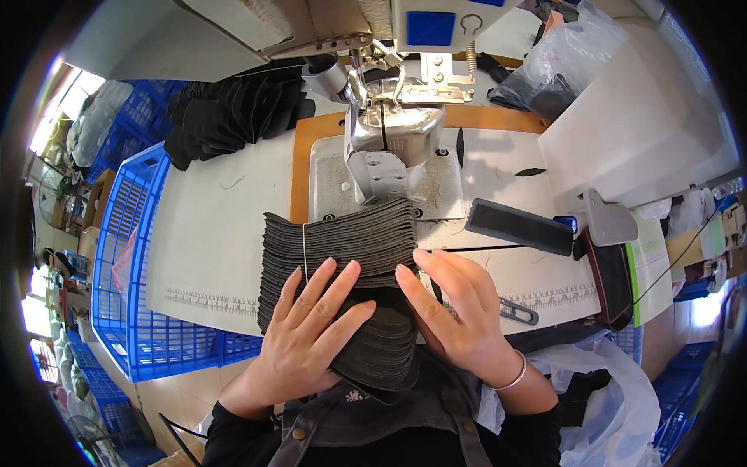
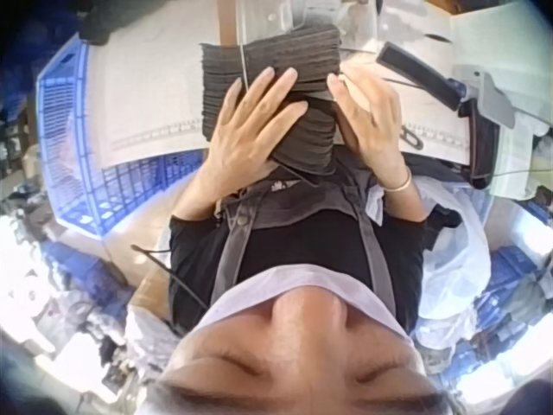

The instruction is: Counting, stacking, and bundling shoe components at a production station.

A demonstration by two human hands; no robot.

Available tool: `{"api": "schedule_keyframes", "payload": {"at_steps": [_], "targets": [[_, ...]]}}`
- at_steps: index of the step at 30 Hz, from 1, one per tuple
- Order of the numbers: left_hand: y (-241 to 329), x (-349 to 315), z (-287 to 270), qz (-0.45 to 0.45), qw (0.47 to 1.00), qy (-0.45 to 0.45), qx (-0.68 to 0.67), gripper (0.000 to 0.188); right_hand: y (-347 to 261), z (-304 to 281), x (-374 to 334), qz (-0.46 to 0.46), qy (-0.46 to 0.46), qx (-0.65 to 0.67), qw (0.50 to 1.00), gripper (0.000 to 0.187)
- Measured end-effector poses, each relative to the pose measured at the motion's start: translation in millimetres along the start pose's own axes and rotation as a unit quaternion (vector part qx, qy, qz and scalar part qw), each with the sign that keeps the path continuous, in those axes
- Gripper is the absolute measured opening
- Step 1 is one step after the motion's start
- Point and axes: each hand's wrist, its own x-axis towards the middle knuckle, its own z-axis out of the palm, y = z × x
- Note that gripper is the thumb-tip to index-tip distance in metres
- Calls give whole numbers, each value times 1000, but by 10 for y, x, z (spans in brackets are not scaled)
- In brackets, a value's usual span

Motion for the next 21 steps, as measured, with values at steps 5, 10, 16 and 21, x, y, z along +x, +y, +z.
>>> {"api": "schedule_keyframes", "payload": {"at_steps": [5,10,16,21], "targets": [[-5,-9,10,-1,1000,0,8,51,-7,17,-46,-17,14,13,1000,41],[-2,-6,9,1,1000,-4,7,47,-2,15,-20,-17,11,50,999,34],[4,-7,3,-3,1000,1,2,46,-1,18,-38,-29,-1,46,998,28],[9,1,11,-1,1000,8,-3,46,-4,12,-52,-36,7,23,999,26]]}}
